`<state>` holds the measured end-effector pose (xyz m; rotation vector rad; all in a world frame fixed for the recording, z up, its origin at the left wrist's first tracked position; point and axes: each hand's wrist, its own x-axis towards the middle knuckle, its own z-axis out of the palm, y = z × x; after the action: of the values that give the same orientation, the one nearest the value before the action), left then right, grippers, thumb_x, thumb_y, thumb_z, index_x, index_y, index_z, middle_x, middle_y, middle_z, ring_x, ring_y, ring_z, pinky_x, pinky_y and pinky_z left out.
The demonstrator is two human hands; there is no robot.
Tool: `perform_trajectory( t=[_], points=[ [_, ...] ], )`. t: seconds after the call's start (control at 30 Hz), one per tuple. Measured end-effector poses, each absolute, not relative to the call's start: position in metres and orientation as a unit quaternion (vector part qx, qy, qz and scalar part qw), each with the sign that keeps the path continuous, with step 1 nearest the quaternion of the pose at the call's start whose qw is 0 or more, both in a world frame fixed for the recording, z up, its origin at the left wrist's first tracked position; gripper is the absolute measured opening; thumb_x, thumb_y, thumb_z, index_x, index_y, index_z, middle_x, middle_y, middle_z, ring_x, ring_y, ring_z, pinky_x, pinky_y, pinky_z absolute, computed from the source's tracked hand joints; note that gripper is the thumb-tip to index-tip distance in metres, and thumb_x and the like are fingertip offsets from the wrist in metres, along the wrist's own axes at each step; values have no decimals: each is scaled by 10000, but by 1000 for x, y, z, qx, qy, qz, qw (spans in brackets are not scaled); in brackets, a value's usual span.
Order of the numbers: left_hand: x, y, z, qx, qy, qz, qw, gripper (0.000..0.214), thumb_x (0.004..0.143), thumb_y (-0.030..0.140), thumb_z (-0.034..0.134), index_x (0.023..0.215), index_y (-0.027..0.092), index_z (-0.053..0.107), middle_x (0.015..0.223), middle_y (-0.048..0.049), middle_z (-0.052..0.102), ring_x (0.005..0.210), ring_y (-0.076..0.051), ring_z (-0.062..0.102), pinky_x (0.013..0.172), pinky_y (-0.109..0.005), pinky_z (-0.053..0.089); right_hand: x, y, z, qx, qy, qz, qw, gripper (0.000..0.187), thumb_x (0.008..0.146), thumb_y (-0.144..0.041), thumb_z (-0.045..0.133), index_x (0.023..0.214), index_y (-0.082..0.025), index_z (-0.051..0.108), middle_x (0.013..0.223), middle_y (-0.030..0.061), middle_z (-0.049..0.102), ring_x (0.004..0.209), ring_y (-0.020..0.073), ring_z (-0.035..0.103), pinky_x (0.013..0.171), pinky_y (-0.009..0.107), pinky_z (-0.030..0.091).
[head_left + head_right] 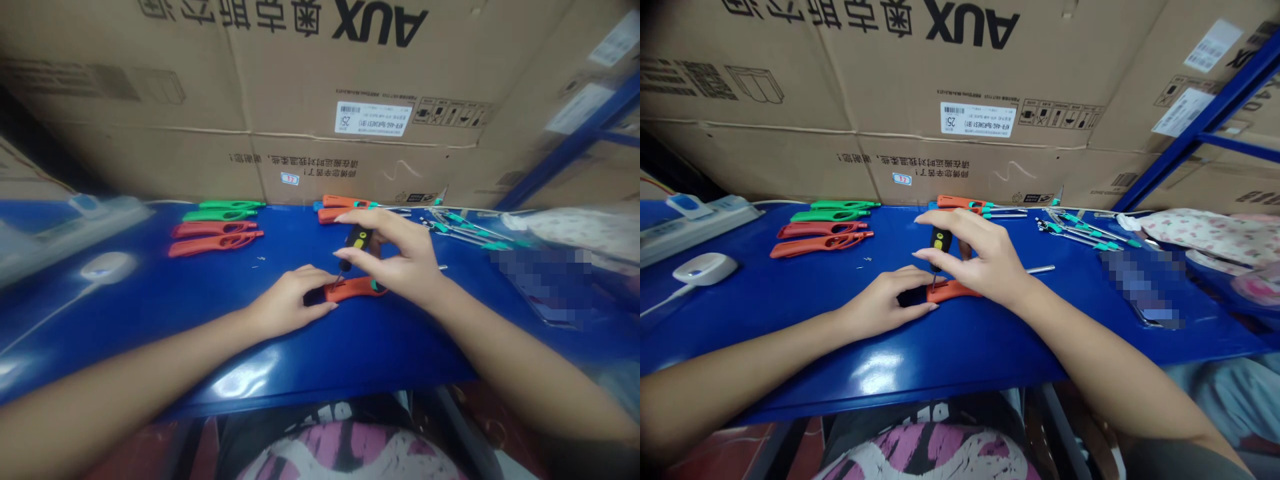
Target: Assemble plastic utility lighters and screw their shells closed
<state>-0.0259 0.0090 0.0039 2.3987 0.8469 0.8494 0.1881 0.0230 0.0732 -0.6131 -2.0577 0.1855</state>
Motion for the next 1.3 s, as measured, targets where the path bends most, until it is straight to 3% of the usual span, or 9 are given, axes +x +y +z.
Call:
perform_trajectory(
  t=[0.1, 0.2, 0.3, 0.43, 0.53, 0.73, 0.93, 1.1, 1.3],
  points=[
    [-26, 9, 4, 870, 304, 308, 235, 354, 868, 261, 715, 1210, 179, 674, 1161, -102, 730, 1079, -241, 666, 962, -429, 543, 189, 24, 72, -265, -824, 69, 496, 322, 943, -383, 627, 1218, -222, 674, 1087, 66, 744, 686, 132, 669, 727, 293, 596],
    [-26, 9, 4, 871, 300, 304, 245, 366, 865, 254, 725, 1217, 173, 673, 1149, -100, 730, 1064, -234, 660, 949, -416, 545, 188, 26, 73, -269, -798, 256, 474, 391, 1053, -357, 394, 1383, -217, 548, 1185, 83, 701, 529, 59, 611, 539, 217, 563],
    [-26, 9, 5, 871, 296, 302, 249, 377, 861, 256, 734, 1223, 172, 671, 1153, -98, 726, 1073, -230, 655, 956, -405, 541, 189, 30, 75, -244, -792, 347, 438, 370, 1027, -377, 468, 1325, -186, 579, 1089, 72, 711, 427, 27, 532, 415, 179, 487],
    [-26, 9, 4, 871, 293, 307, 249, 366, 870, 284, 728, 1215, 174, 673, 1171, -103, 721, 1102, -233, 651, 972, -409, 539, 190, 34, 74, -254, -798, 200, 509, 226, 894, -344, 698, 1049, -179, 695, 937, 34, 708, 544, 73, 582, 510, 210, 513],
    [-26, 9, 4, 871, 292, 307, 249, 364, 873, 289, 725, 1215, 176, 673, 1174, -104, 720, 1106, -234, 651, 977, -413, 538, 189, 30, 71, -257, -818, 76, 509, 188, 932, -304, 643, 1071, -185, 687, 962, 56, 712, 656, 117, 624, 676, 278, 555],
    [-27, 9, 4, 871, 291, 310, 247, 350, 865, 288, 733, 1186, 156, 679, 1123, -106, 725, 1072, -236, 658, 960, -398, 541, 186, 18, 76, -233, -827, 288, 424, 354, 1051, -257, 380, 1378, -197, 503, 1152, 88, 669, 488, 43, 560, 488, 209, 511],
    [-27, 9, 3, 874, 293, 299, 246, 325, 874, 266, 718, 1176, 155, 673, 1129, -102, 719, 1072, -235, 654, 958, -398, 532, 186, 17, 76, -211, -841, 26, 497, 266, 877, -286, 726, 1128, -203, 698, 980, 49, 733, 697, 126, 643, 735, 282, 572],
    [-28, 9, 4, 875, 302, 292, 241, 338, 873, 275, 722, 1187, 160, 677, 1105, -95, 721, 1042, -232, 656, 931, -383, 537, 181, 11, 76, -227, -838, 199, 455, 365, 1028, -227, 431, 1366, -207, 567, 1147, 85, 700, 694, 112, 655, 611, 256, 574],
    [-27, 9, 2, 873, 296, 298, 247, 346, 878, 280, 720, 1193, 146, 669, 1145, -95, 718, 1089, -226, 643, 974, -380, 519, 183, 14, 75, -254, -822, 61, 505, 274, 857, -307, 748, 1115, -220, 723, 935, 43, 710, 613, 111, 564, 639, 282, 558]
  ],
)
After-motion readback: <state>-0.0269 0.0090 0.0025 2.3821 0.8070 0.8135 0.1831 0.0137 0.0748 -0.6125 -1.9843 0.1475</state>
